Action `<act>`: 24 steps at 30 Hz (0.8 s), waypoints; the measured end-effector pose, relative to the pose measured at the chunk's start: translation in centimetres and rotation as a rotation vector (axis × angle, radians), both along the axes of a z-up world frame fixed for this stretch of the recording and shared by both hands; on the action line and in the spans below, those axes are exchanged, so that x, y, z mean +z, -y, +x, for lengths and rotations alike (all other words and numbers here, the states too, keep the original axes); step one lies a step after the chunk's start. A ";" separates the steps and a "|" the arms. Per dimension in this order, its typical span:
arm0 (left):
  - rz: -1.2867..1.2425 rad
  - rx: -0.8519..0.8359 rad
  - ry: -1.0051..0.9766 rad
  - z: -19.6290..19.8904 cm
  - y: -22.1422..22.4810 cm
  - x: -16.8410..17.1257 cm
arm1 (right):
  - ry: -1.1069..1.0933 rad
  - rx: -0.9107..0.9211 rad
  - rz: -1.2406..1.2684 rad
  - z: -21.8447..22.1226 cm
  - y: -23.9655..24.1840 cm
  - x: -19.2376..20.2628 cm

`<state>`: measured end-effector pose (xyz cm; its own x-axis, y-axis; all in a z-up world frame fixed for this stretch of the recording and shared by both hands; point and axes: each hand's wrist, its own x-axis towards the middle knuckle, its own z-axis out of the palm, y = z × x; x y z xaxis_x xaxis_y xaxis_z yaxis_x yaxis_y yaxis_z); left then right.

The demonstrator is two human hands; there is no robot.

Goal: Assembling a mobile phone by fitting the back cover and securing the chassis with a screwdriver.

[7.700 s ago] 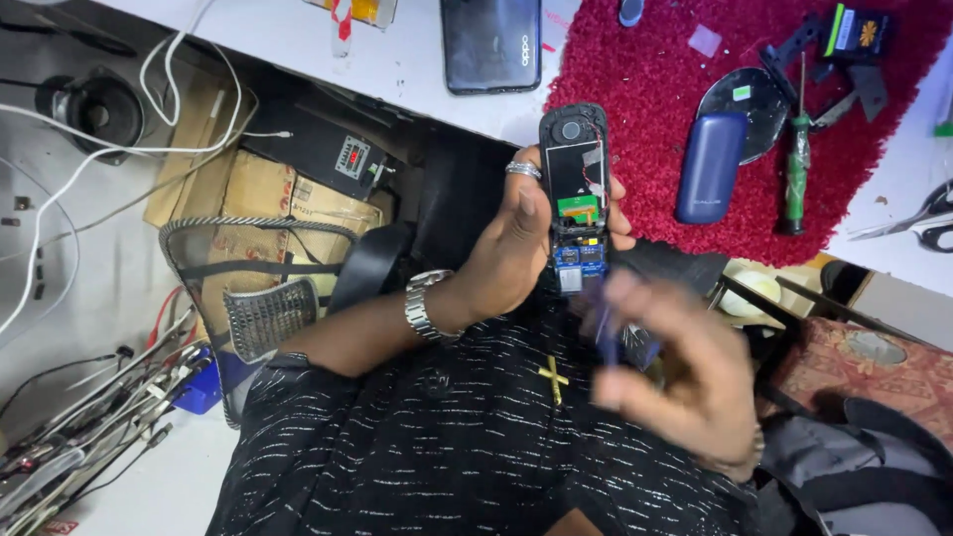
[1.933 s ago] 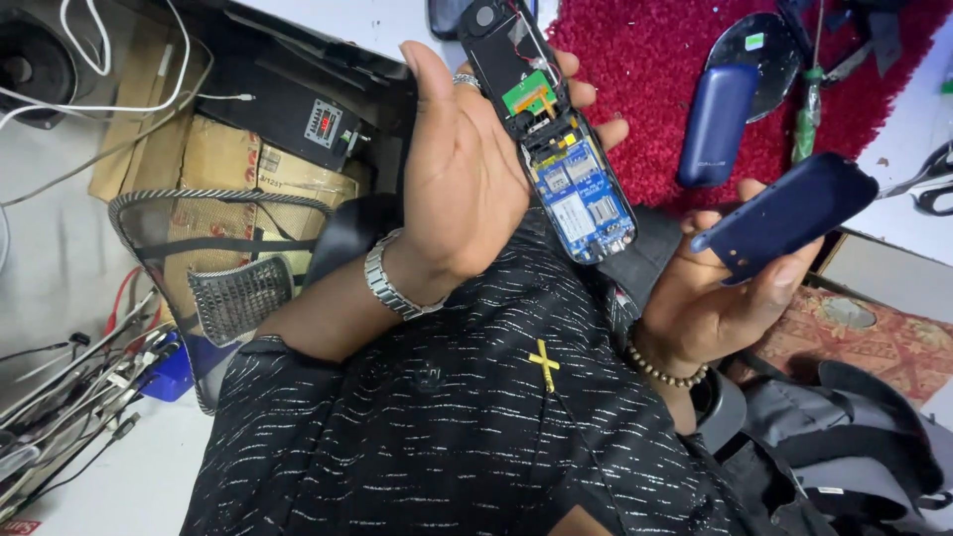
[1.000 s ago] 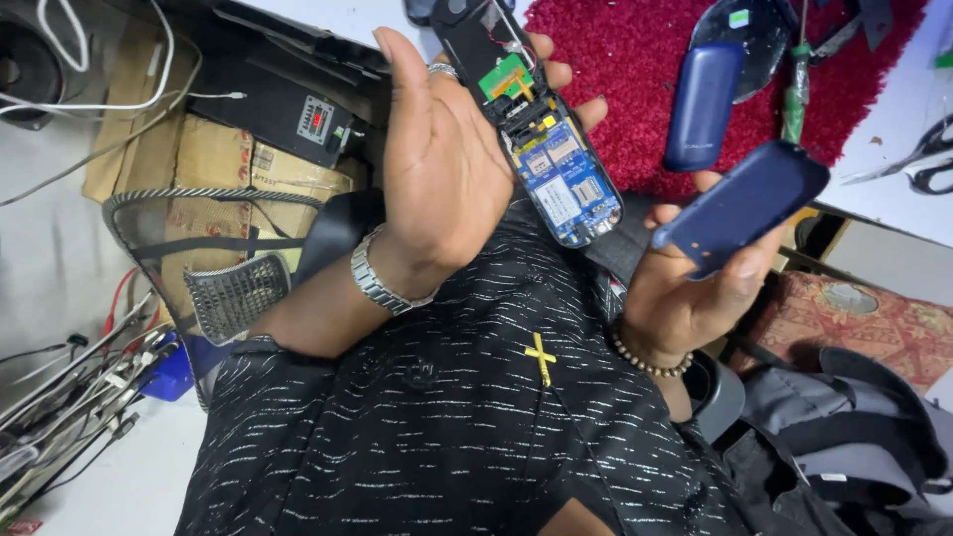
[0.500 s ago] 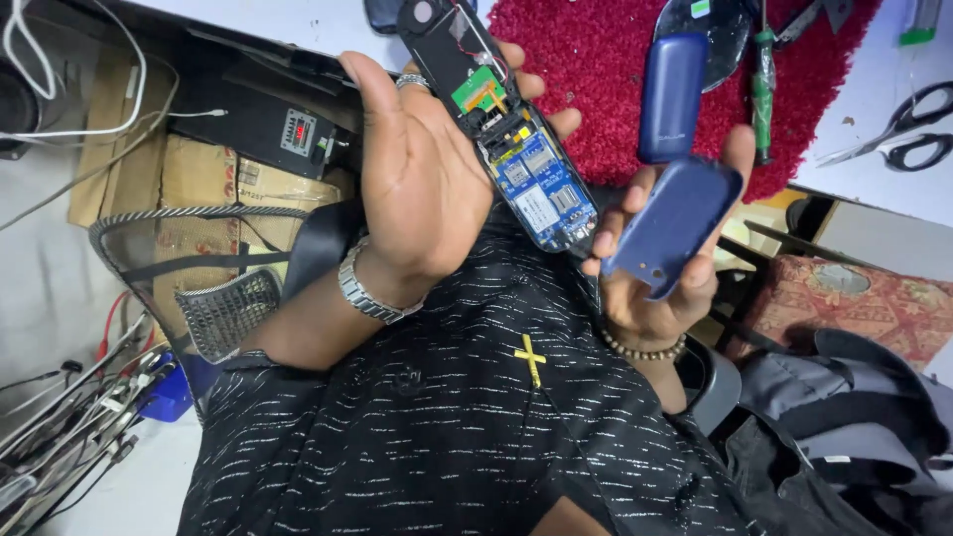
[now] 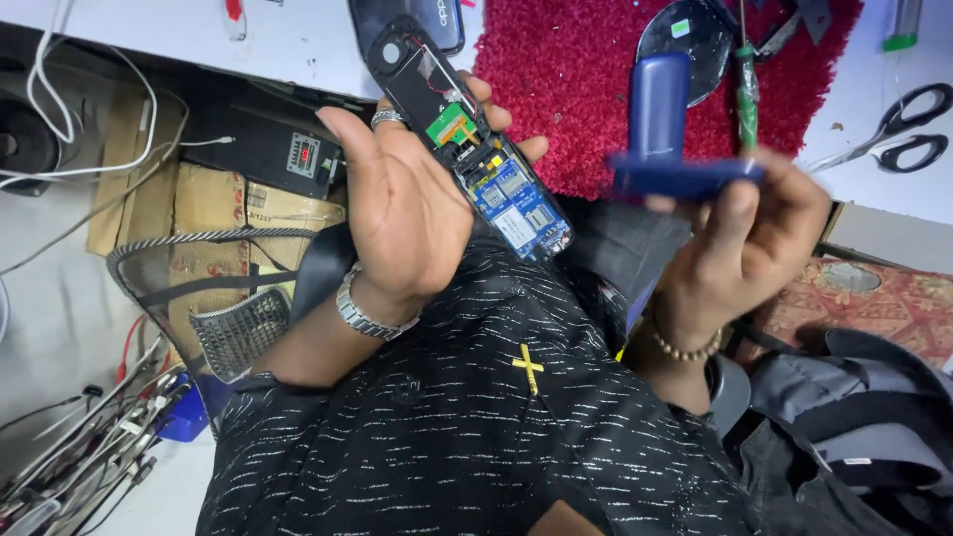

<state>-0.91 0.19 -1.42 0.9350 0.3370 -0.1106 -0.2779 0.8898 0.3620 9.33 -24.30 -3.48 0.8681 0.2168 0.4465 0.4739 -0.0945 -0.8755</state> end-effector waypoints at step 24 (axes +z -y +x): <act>-0.106 -0.087 0.080 0.0 3.7 -2.1 | 0.200 -0.158 -1.037 -0.4 -2.1 1.0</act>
